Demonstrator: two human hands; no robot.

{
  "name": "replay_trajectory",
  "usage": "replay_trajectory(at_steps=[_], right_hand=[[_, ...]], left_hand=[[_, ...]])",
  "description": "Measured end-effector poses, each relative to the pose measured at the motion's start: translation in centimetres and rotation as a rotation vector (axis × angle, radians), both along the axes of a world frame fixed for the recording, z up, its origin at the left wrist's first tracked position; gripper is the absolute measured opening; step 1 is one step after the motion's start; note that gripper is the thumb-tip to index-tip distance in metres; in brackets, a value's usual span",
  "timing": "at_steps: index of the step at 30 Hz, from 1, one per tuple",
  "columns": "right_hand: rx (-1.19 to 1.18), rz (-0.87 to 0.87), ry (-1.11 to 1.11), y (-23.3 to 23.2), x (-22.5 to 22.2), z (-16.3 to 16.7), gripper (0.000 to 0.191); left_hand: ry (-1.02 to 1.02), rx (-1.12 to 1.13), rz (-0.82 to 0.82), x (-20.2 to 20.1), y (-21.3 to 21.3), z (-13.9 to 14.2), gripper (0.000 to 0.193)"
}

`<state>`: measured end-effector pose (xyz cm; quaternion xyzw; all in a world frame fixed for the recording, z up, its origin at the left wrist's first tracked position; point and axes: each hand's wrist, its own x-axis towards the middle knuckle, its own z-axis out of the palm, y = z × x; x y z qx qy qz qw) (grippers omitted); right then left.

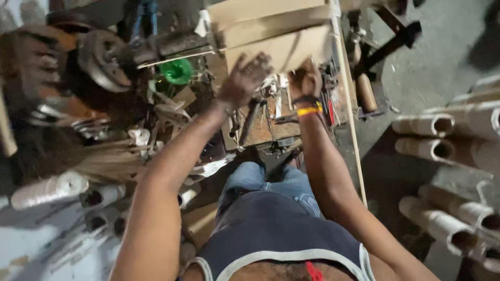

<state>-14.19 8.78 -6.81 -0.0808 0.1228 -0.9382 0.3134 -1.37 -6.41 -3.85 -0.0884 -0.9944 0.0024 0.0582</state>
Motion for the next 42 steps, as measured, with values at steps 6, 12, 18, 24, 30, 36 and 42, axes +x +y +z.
replay_trajectory(at_steps=[6, 12, 18, 24, 30, 36, 42], right_hand=[[0.311, -0.176, -0.449, -3.3, -1.8, 1.0, 0.036], [0.232, -0.318, -0.041, -5.7, -2.4, 2.4, 0.041], [0.282, -0.464, -0.100, -7.5, -2.9, 3.4, 0.029], [0.502, -0.573, -0.085, -7.7, -2.6, 3.3, 0.044], [0.553, -0.643, -0.077, -7.7, -2.9, 2.0, 0.055], [0.582, -0.673, -0.050, -8.1, -3.3, 1.6, 0.062], [0.635, -0.730, -0.149, -7.7, -3.4, 1.8, 0.064]], left_hand=[[0.242, -0.299, 0.006, -2.8, -3.5, 0.9, 0.071], [0.191, -0.256, 0.087, -2.5, -5.0, 0.5, 0.081], [0.087, -0.163, 0.147, -2.6, -5.2, -0.2, 0.079], [0.068, -0.009, 0.227, -2.7, -5.3, -0.7, 0.073], [-0.077, -0.206, 0.321, -2.8, -3.7, -0.5, 0.092], [-0.179, 0.081, 0.333, -3.1, -4.4, -2.1, 0.100], [0.212, -0.137, 0.210, -3.7, -4.8, -3.3, 0.094]])
